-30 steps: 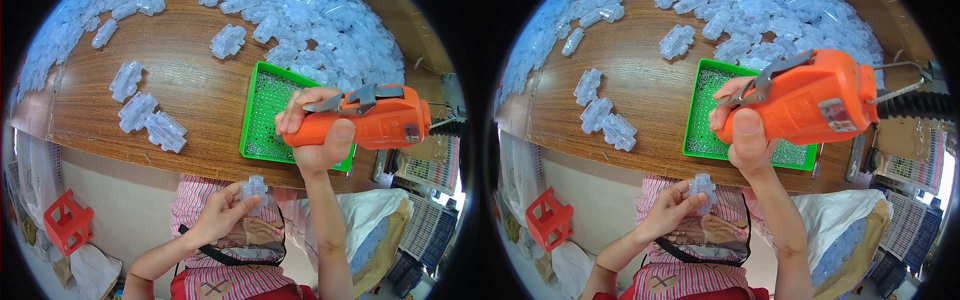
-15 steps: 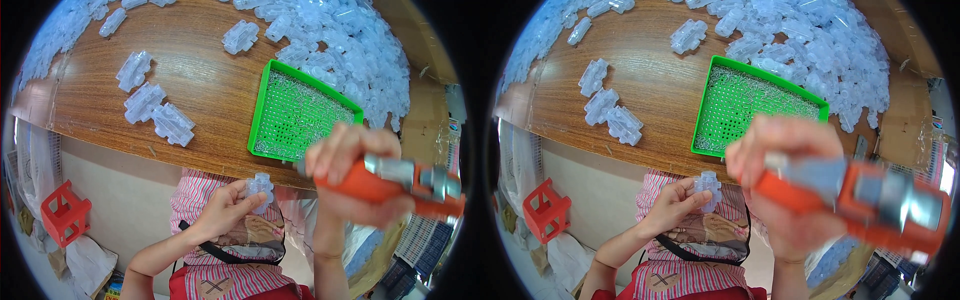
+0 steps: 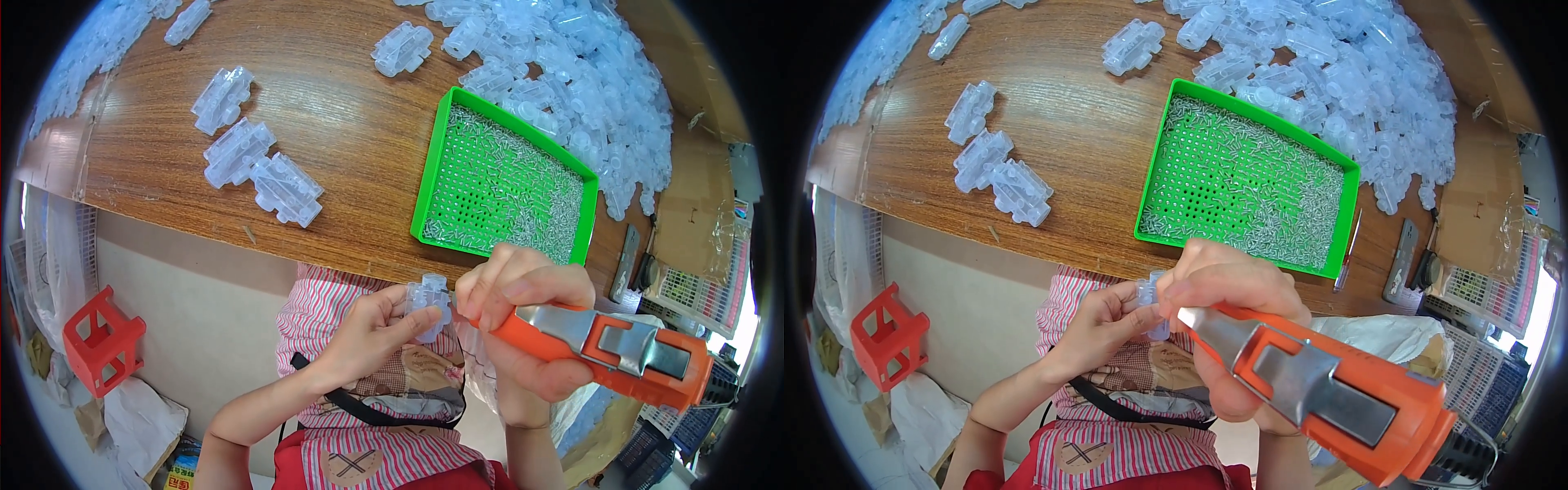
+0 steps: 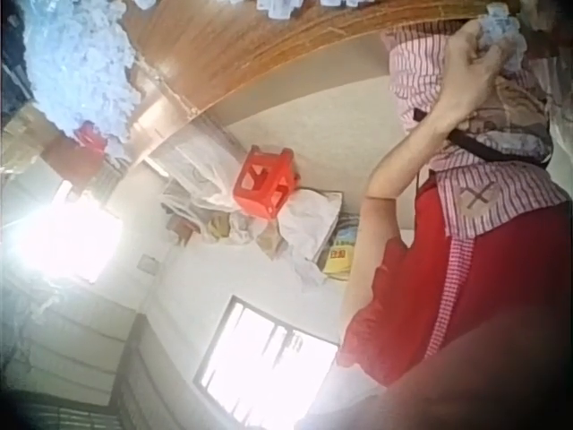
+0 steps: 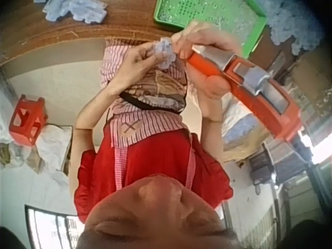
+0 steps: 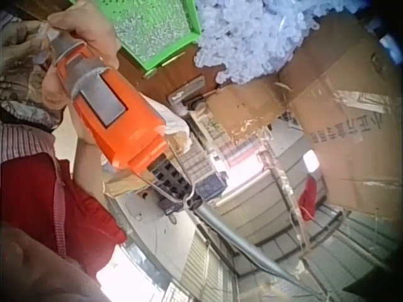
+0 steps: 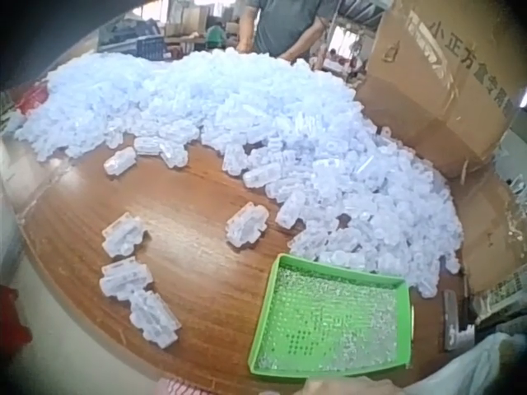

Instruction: The person assembles plastic components by picking up a screw from a tray with a power screwdriver and driving it into a plastic part. They then pick up a speaker and use the power screwdriver to secure a wire to it before returning to assembling the plastic parts.

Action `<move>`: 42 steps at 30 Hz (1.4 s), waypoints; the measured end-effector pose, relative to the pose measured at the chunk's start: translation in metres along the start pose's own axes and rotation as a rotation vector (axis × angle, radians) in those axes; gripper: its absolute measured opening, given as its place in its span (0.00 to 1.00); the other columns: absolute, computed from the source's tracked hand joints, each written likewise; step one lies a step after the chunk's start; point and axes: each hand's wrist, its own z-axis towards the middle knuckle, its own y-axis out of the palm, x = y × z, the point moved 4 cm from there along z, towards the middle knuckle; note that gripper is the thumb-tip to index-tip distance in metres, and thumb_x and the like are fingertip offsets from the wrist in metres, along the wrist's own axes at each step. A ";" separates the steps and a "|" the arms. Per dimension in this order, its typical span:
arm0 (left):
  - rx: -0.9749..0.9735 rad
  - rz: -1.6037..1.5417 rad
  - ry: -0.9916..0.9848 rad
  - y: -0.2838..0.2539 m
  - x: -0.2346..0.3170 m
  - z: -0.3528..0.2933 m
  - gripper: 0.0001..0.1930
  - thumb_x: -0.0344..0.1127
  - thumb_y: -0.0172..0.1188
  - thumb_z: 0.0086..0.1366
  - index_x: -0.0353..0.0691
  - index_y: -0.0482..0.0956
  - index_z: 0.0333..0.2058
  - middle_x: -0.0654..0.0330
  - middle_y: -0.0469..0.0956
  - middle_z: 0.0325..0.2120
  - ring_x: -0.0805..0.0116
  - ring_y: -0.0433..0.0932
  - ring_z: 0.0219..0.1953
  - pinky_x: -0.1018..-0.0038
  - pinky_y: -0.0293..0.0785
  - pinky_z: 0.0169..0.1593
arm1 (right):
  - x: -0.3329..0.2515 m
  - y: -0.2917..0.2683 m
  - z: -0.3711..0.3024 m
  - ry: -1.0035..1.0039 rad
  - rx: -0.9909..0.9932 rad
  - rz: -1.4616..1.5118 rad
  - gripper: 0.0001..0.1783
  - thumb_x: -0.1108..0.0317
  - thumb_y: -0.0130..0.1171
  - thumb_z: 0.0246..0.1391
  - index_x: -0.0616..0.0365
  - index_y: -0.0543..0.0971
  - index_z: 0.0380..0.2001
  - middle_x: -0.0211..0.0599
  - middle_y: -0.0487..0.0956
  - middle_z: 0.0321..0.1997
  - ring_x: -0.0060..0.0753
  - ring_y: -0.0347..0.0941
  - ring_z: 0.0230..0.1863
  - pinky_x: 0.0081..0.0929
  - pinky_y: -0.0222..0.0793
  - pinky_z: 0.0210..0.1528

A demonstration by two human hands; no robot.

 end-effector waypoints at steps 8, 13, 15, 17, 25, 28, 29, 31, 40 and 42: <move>0.023 -0.058 0.040 -0.003 -0.003 -0.001 0.10 0.32 0.54 0.65 0.32 0.72 0.42 0.66 0.77 0.28 0.85 0.72 0.29 0.85 0.68 0.30 | 0.014 0.006 -0.003 -0.051 -0.149 -0.189 0.35 0.32 0.58 0.40 0.56 0.69 0.32 0.34 0.70 0.23 0.30 0.65 0.25 0.29 0.64 0.27; 0.017 -0.016 0.045 -0.004 -0.004 -0.001 0.10 0.31 0.53 0.65 0.32 0.72 0.42 0.65 0.78 0.30 0.85 0.72 0.30 0.86 0.70 0.31 | 0.013 0.011 -0.003 -0.081 -0.139 -0.214 0.34 0.33 0.60 0.39 0.56 0.69 0.30 0.34 0.71 0.22 0.30 0.65 0.24 0.29 0.63 0.28; 0.007 -0.014 0.059 -0.004 0.000 -0.002 0.11 0.31 0.52 0.65 0.32 0.72 0.43 0.65 0.78 0.30 0.85 0.73 0.31 0.85 0.70 0.32 | 0.015 0.009 -0.003 -0.059 -0.171 -0.211 0.35 0.34 0.60 0.40 0.57 0.70 0.31 0.35 0.71 0.22 0.31 0.66 0.24 0.29 0.64 0.28; -0.012 -0.007 0.081 -0.002 0.002 -0.002 0.11 0.31 0.52 0.65 0.32 0.72 0.44 0.64 0.78 0.31 0.84 0.73 0.31 0.85 0.71 0.33 | 0.014 0.007 -0.003 -0.057 -0.182 -0.229 0.35 0.34 0.60 0.40 0.58 0.71 0.32 0.36 0.72 0.22 0.31 0.66 0.24 0.29 0.64 0.29; 0.016 -0.001 0.039 0.000 -0.005 -0.011 0.17 0.34 0.53 0.65 0.32 0.67 0.49 0.61 0.78 0.37 0.80 0.75 0.37 0.81 0.72 0.39 | -0.011 -0.005 0.036 -0.254 -0.034 0.142 0.36 0.41 0.57 0.49 0.65 0.69 0.46 0.38 0.70 0.20 0.28 0.67 0.23 0.26 0.66 0.21; 0.013 -0.008 0.014 0.001 -0.002 -0.019 0.17 0.34 0.54 0.65 0.32 0.66 0.49 0.61 0.77 0.38 0.79 0.75 0.39 0.81 0.72 0.41 | -0.005 -0.027 0.057 -0.272 -0.062 0.030 0.38 0.34 0.46 0.52 0.61 0.68 0.48 0.34 0.67 0.18 0.28 0.64 0.21 0.26 0.65 0.21; 0.017 -0.009 0.001 -0.001 -0.001 -0.020 0.17 0.33 0.55 0.65 0.32 0.66 0.49 0.61 0.77 0.39 0.78 0.76 0.39 0.81 0.72 0.42 | 0.003 -0.030 0.060 -0.252 -0.029 0.036 0.38 0.34 0.46 0.51 0.61 0.69 0.47 0.34 0.67 0.18 0.28 0.64 0.22 0.26 0.65 0.21; 0.050 -0.098 -0.013 -0.003 -0.002 -0.021 0.17 0.32 0.55 0.64 0.33 0.66 0.49 0.61 0.77 0.39 0.77 0.76 0.40 0.80 0.72 0.42 | 0.017 -0.030 0.063 -0.222 0.030 0.065 0.36 0.35 0.49 0.50 0.60 0.70 0.42 0.34 0.67 0.18 0.29 0.64 0.22 0.28 0.66 0.22; 0.127 -0.210 -0.029 -0.003 -0.007 -0.014 0.15 0.29 0.55 0.63 0.34 0.64 0.46 0.60 0.76 0.38 0.76 0.76 0.40 0.78 0.75 0.44 | 0.033 -0.024 0.063 -0.186 0.061 -0.079 0.35 0.35 0.48 0.51 0.61 0.69 0.39 0.36 0.66 0.18 0.27 0.62 0.21 0.26 0.65 0.21; 0.109 -0.175 -0.035 -0.003 -0.008 -0.012 0.16 0.30 0.54 0.64 0.35 0.63 0.47 0.60 0.76 0.38 0.77 0.76 0.39 0.77 0.75 0.44 | 0.034 -0.025 0.062 -0.187 0.062 -0.096 0.35 0.35 0.48 0.51 0.60 0.69 0.39 0.36 0.66 0.18 0.27 0.62 0.21 0.26 0.65 0.21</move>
